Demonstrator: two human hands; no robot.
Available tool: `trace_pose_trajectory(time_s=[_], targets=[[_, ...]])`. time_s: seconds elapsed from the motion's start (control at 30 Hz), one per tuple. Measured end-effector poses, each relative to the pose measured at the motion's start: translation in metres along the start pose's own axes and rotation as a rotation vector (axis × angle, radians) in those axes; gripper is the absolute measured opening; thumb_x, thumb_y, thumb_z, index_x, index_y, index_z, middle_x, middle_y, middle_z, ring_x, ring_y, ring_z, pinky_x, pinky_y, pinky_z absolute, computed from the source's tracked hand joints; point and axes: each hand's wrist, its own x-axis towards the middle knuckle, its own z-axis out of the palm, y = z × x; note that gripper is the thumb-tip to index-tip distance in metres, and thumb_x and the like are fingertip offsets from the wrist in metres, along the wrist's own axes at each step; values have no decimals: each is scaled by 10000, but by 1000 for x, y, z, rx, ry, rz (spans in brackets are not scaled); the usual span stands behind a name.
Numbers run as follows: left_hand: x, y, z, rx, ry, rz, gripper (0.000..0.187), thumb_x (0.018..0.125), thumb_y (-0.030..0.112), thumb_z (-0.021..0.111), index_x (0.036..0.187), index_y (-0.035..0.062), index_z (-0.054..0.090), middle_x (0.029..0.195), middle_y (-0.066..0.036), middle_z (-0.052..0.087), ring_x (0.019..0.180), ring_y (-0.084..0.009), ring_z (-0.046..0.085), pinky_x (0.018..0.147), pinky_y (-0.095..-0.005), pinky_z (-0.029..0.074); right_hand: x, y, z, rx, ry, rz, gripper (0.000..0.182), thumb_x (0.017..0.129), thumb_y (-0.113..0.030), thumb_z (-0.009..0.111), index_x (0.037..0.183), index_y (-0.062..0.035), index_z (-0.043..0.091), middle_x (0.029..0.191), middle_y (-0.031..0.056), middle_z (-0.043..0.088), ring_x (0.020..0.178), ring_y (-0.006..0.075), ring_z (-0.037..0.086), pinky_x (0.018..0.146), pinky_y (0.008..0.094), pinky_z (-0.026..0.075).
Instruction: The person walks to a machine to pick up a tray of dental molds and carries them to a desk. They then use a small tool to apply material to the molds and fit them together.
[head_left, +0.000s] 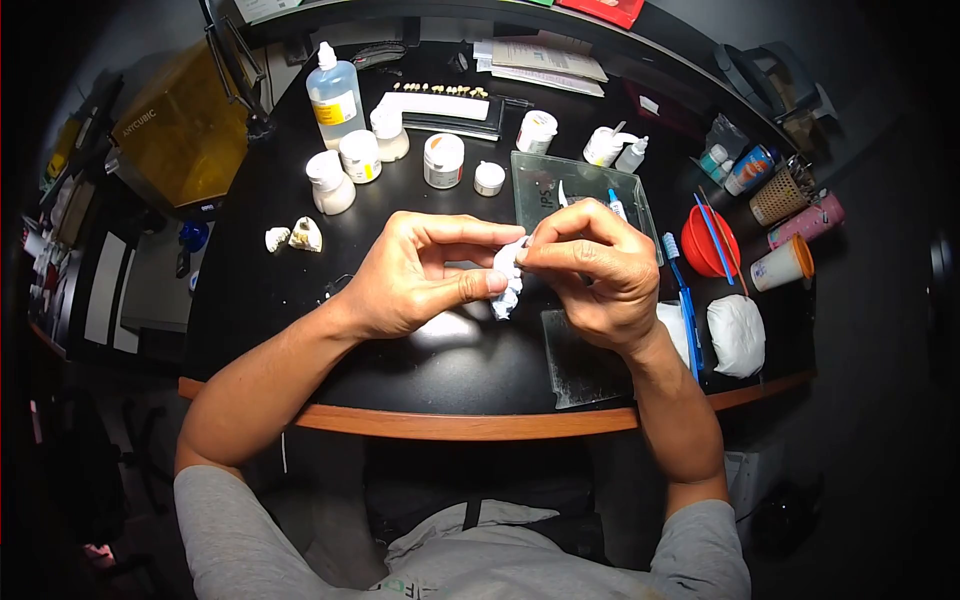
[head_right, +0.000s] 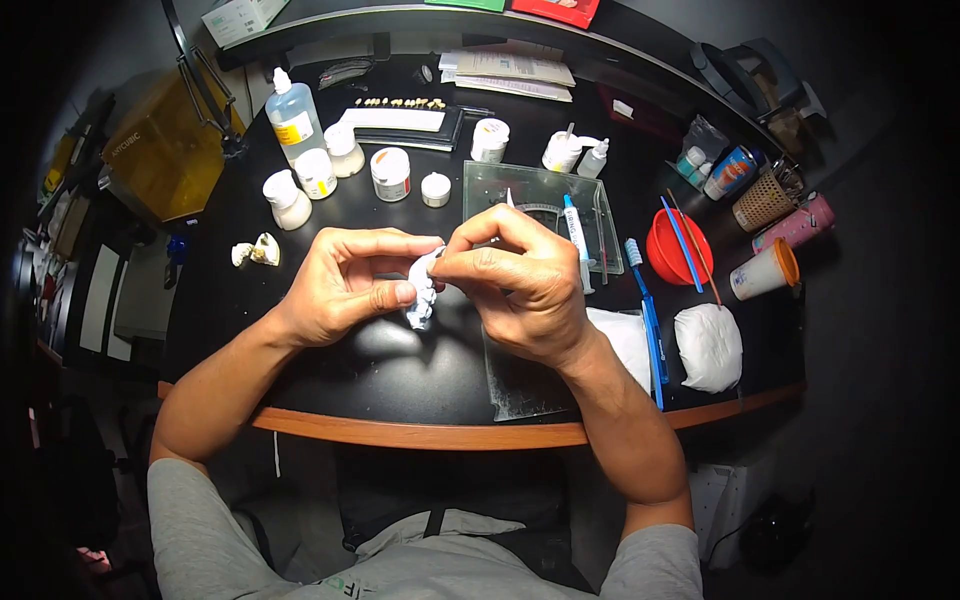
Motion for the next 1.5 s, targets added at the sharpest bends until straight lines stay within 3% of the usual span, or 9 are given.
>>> trace_pose_trajectory(time_s=[0.07, 0.27, 0.37, 0.7, 1.0, 1.3, 1.5], targets=[[1, -1, 1, -9, 20, 25, 453, 907, 48, 813, 1323, -55, 667, 1148, -131, 741, 1064, -158, 698, 893, -305, 605, -1, 1, 1, 8, 2, 13, 327, 760, 164, 752, 983, -67, 810, 922, 66, 685, 792, 172, 719, 676, 291, 607], [1, 1, 1, -10, -3, -57, 439, 910, 77, 821, 1315, -25, 685, 1126, -122, 755, 983, -135, 710, 881, -296, 603, -2, 6, -2, -46, -25, -33, 379, 706, 146, 762, 985, -101, 833, 928, 62, 679, 810, 175, 696, 681, 299, 595], [0, 8, -1, -18, -17, -162, 465, 889, -28, 791, 1336, -34, 666, 1239, -133, 689, 1127, -186, 683, 934, -293, 593, -4, 6, -1, -29, -22, -25, 354, 707, 127, 775, 969, -102, 835, 944, 67, 672, 824, 179, 688, 678, 301, 592], [1, 9, -1, 31, 1, -104, 496, 869, -79, 786, 1342, -51, 640, 1246, -162, 688, 1144, -224, 690, 964, -348, 619, 0, -3, 1, -98, 74, 37, 220, 698, 69, 885, 843, -43, 763, 930, 55, 631, 791, 141, 681, 665, 267, 601], [2, 7, 0, 55, 14, -32, 481, 843, -123, 785, 1290, -75, 614, 1255, -199, 677, 1186, -262, 680, 1000, -415, 624, 0, -2, 1, -143, 36, 5, 201, 719, 45, 881, 862, -45, 771, 837, 48, 666, 735, 148, 680, 620, 272, 563], [2, 3, 6, 78, 101, 74, 468, 811, -156, 794, 1220, -54, 592, 1204, -145, 625, 1196, -259, 659, 967, -401, 650, -4, -2, 2, 82, -27, 220, 120, 855, 55, 753, 953, -5, 787, 1007, 145, 774, 840, 181, 757, 736, 276, 589], [1, 0, 10, 139, 151, 131, 472, 777, -145, 834, 1170, -27, 600, 1186, -120, 604, 1169, -234, 662, 964, -400, 657, -9, -4, 6, 240, -15, 396, 118, 873, 13, 771, 984, -21, 788, 1016, 106, 745, 878, 134, 727, 712, 249, 589]])
